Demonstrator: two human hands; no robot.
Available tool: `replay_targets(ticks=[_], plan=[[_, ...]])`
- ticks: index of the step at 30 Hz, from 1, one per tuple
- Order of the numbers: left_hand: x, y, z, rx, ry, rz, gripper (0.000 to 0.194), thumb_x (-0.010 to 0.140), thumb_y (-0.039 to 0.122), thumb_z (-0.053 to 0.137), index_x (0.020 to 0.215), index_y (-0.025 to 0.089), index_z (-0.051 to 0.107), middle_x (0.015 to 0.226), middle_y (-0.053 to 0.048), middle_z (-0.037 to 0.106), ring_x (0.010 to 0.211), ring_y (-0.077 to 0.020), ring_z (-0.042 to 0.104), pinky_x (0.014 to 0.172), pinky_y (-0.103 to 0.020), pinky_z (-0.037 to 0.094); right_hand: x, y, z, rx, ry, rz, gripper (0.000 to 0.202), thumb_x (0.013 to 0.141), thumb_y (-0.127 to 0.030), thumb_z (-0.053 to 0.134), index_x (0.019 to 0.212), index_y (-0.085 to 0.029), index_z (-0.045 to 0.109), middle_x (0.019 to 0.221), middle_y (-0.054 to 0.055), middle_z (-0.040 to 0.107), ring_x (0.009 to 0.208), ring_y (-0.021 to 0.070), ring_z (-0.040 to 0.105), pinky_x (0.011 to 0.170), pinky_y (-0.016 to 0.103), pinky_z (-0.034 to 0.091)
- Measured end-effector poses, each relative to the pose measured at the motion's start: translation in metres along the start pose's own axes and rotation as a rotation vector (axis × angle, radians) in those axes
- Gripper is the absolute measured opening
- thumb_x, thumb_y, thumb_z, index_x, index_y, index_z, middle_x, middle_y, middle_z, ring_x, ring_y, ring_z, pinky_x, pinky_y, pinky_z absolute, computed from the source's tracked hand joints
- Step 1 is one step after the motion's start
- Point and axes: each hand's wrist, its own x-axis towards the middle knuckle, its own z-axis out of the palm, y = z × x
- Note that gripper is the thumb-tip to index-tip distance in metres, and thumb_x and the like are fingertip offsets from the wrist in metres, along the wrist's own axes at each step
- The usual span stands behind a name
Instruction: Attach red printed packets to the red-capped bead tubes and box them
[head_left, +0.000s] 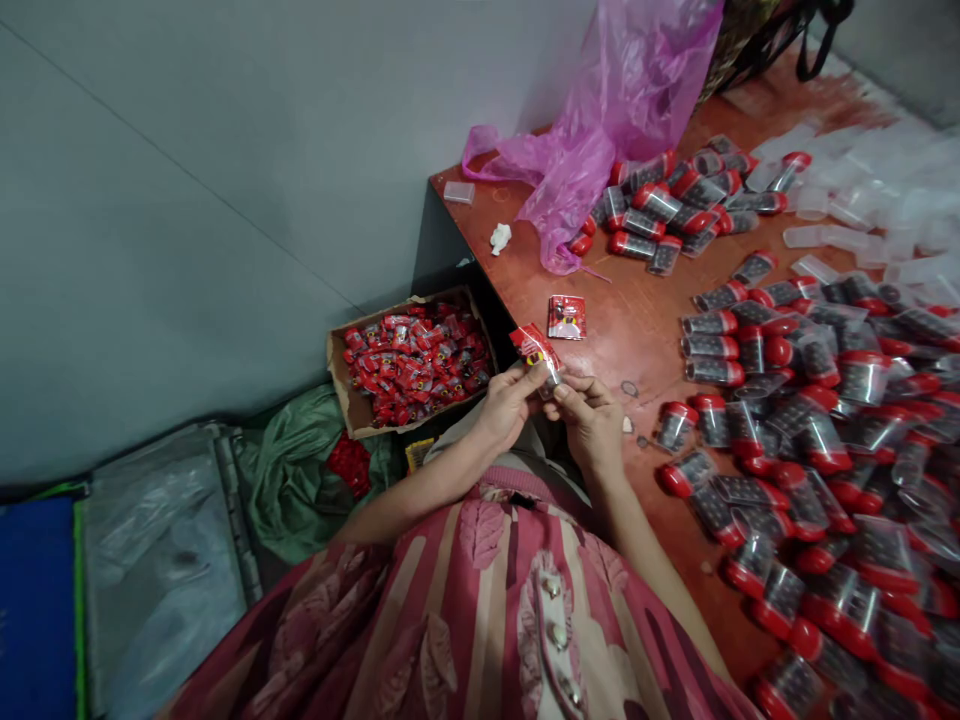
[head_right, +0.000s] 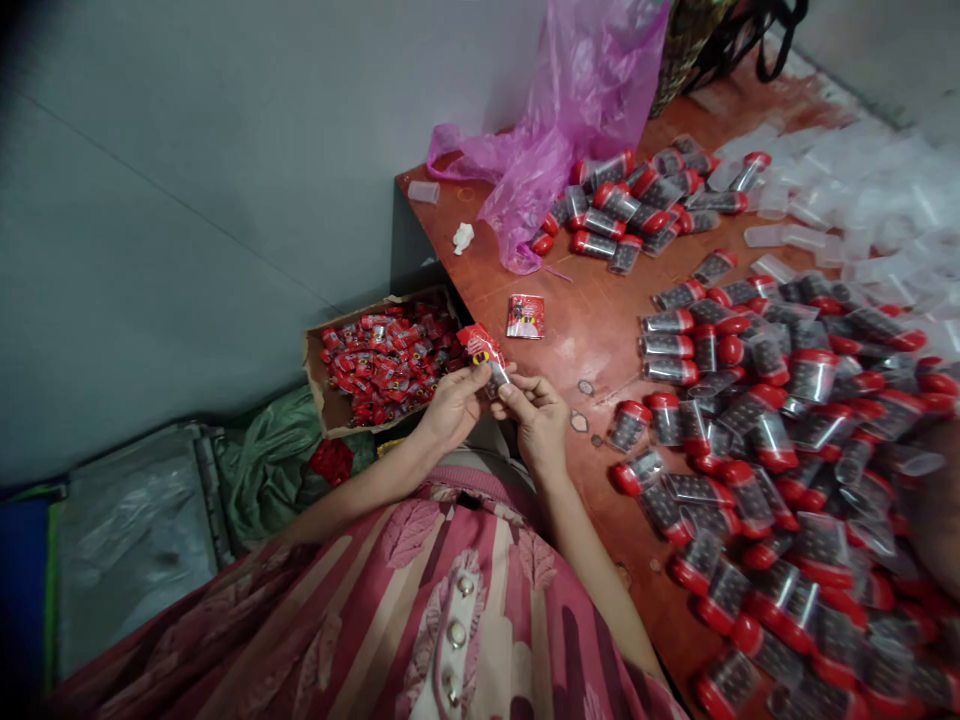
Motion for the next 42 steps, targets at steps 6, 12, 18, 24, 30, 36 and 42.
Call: replay_targets(ticks=[6, 12, 18, 24, 30, 36, 42], plan=[[0.003, 0.002, -0.001, -0.007, 0.068, 0.027, 0.034, 0.062, 0.04, 0.078, 0.074, 0.012, 0.063, 0.07, -0.003, 0.062, 0.06, -0.0099, 0.054, 0.058, -0.024, 0.042, -0.011, -0.003, 0.009, -0.103, 0.041, -0.069, 0.024, 0.065, -0.031, 0.078, 0.077, -0.019, 0.061, 0.068, -0.003, 0.066, 0.05, 0.0096, 0.061, 0.052, 0.025, 0.053], [0.0, -0.009, 0.002, 0.011, 0.059, 0.037, 0.032, 0.061, 0.036, 0.079, 0.07, 0.01, 0.065, 0.061, 0.0, 0.058, 0.051, -0.0053, 0.046, 0.051, -0.02, 0.038, -0.004, 0.001, 0.005, -0.033, 0.043, -0.076, 0.025, 0.063, -0.029, 0.08, 0.077, -0.019, 0.061, 0.067, -0.004, 0.066, 0.052, 0.0083, 0.06, 0.055, 0.023, 0.052], [-0.008, 0.0, -0.008, -0.051, 0.073, -0.033, 0.03, 0.06, 0.03, 0.081, 0.074, 0.009, 0.064, 0.066, -0.002, 0.062, 0.057, -0.0087, 0.056, 0.059, -0.023, 0.045, 0.005, -0.001, 0.009, -0.042, -0.094, -0.013, 0.03, 0.058, -0.027, 0.082, 0.072, -0.019, 0.057, 0.059, -0.006, 0.063, 0.046, 0.0091, 0.057, 0.049, 0.023, 0.05], [-0.019, 0.01, -0.039, -0.14, 0.37, 0.046, 0.045, 0.075, 0.055, 0.064, 0.095, 0.015, 0.062, 0.11, -0.014, 0.066, 0.094, -0.021, 0.066, 0.086, -0.035, 0.051, 0.0, -0.016, 0.009, -0.137, -0.104, -0.04, 0.029, 0.062, -0.029, 0.08, 0.08, -0.019, 0.06, 0.075, -0.001, 0.069, 0.06, 0.011, 0.063, 0.053, 0.024, 0.054], [0.033, 0.013, -0.022, 0.674, 0.152, 0.443, 0.035, 0.073, 0.038, 0.071, 0.104, 0.022, 0.069, 0.123, -0.009, 0.062, 0.118, -0.0241, 0.054, 0.106, -0.037, 0.036, 0.009, -0.027, -0.011, -0.224, -0.046, -0.085, 0.023, 0.072, -0.035, 0.073, 0.082, -0.02, 0.061, 0.068, -0.003, 0.066, 0.056, 0.0103, 0.062, 0.05, 0.022, 0.052], [0.102, 0.011, -0.004, 1.325, 0.011, 0.703, 0.027, 0.077, 0.026, 0.066, 0.104, 0.024, 0.069, 0.134, -0.007, 0.055, 0.136, -0.0292, 0.034, 0.115, -0.049, 0.01, 0.015, -0.039, -0.014, -0.319, -0.069, -0.105, 0.022, 0.072, -0.037, 0.072, 0.078, -0.019, 0.062, 0.061, -0.002, 0.064, 0.054, 0.0118, 0.06, 0.052, 0.024, 0.05], [0.108, -0.002, -0.011, 1.346, 0.039, 0.772, 0.018, 0.083, 0.026, 0.058, 0.096, 0.028, 0.071, 0.129, -0.005, 0.059, 0.135, -0.0269, 0.036, 0.115, -0.053, 0.007, 0.045, -0.045, -0.025, -0.496, -0.045, -0.204, 0.025, 0.074, -0.041, 0.07, 0.082, -0.019, 0.062, 0.072, -0.001, 0.065, 0.063, 0.0127, 0.06, 0.061, 0.027, 0.049]])
